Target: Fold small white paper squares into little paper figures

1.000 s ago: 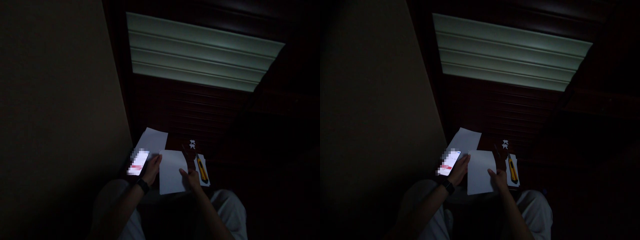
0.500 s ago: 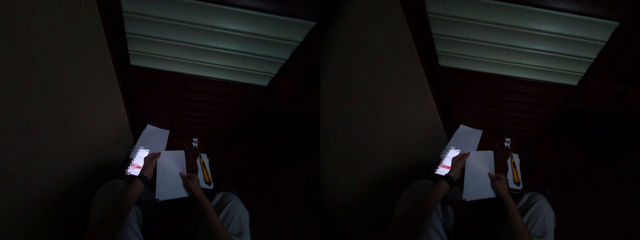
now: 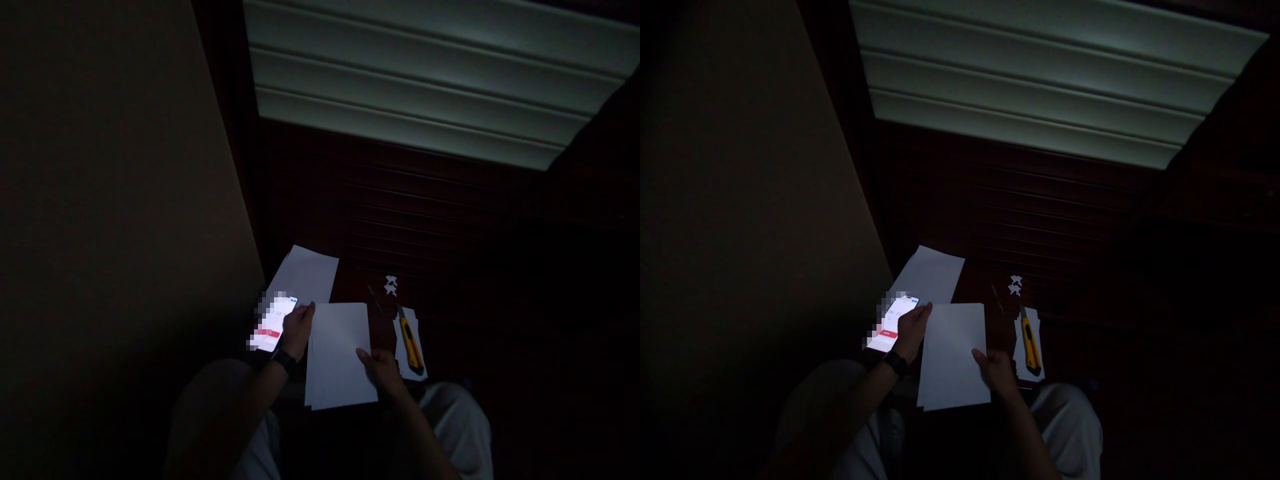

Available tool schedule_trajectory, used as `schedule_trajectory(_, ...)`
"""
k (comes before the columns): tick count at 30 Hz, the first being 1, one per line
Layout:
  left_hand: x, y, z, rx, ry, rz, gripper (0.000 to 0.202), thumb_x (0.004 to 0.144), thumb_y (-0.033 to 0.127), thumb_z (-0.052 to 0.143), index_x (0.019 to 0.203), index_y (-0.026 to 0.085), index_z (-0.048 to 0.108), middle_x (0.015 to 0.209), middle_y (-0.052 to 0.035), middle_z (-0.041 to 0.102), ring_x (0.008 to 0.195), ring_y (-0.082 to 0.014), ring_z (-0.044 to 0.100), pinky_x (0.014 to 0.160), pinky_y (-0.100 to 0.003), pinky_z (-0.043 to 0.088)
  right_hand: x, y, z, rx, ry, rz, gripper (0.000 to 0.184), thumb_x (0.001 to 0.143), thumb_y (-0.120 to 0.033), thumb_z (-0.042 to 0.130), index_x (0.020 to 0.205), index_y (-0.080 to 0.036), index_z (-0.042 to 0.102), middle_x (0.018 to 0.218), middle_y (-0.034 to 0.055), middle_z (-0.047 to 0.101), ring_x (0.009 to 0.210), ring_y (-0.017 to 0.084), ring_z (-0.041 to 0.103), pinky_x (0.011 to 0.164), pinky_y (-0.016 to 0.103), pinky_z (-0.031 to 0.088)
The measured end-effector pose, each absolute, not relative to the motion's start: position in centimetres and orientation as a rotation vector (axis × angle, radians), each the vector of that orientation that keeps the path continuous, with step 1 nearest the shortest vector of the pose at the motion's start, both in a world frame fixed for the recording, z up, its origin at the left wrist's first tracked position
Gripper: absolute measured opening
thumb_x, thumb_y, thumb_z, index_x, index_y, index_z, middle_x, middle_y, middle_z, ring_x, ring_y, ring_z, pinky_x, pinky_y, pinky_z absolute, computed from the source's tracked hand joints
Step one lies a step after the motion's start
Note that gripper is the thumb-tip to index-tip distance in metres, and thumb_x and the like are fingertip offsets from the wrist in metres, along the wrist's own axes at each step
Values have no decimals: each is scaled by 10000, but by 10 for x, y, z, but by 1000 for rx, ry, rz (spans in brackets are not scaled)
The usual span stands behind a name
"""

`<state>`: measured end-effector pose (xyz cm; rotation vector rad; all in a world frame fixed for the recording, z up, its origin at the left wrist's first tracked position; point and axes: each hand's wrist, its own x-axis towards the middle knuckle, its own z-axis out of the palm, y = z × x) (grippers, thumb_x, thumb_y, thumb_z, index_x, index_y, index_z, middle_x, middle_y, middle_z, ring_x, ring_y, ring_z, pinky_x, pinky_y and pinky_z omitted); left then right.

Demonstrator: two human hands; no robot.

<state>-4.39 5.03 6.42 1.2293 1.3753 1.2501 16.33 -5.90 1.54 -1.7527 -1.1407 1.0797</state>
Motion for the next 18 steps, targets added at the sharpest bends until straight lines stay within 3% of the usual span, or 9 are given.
schedule_trajectory(6,-51,61,68,1293,1459,1344,354,754,470,520,580,167,577,550,-3,543,590,-155,489,526,-244,326,165,-60,20,-1791,-1109,1031,490,690,-617,520,494,-167,517,431,-36,426,407,85,355,409,209,252)
schedule_trajectory(12,-90,74,81,1394,1591,1463,316,835,444,424,815,167,575,711,-23,581,669,-167,511,582,-251,358,168,-38,32,-1819,-1100,856,459,659,-590,552,590,-142,624,521,22,561,514,143,508,483,231,371)
schedule_trajectory(16,-117,71,90,1482,1675,1456,343,874,433,357,778,171,555,724,-22,559,666,-167,503,599,-269,353,177,-3,37,-1853,-1112,771,399,659,-515,563,679,-127,657,593,52,612,599,179,555,513,247,395)
schedule_trajectory(18,-126,69,91,1486,1710,1434,360,879,441,342,774,171,557,718,-18,555,662,-167,498,602,-272,354,182,13,40,-1895,-1126,741,347,640,-466,584,636,-125,651,550,47,600,559,173,546,482,241,376)
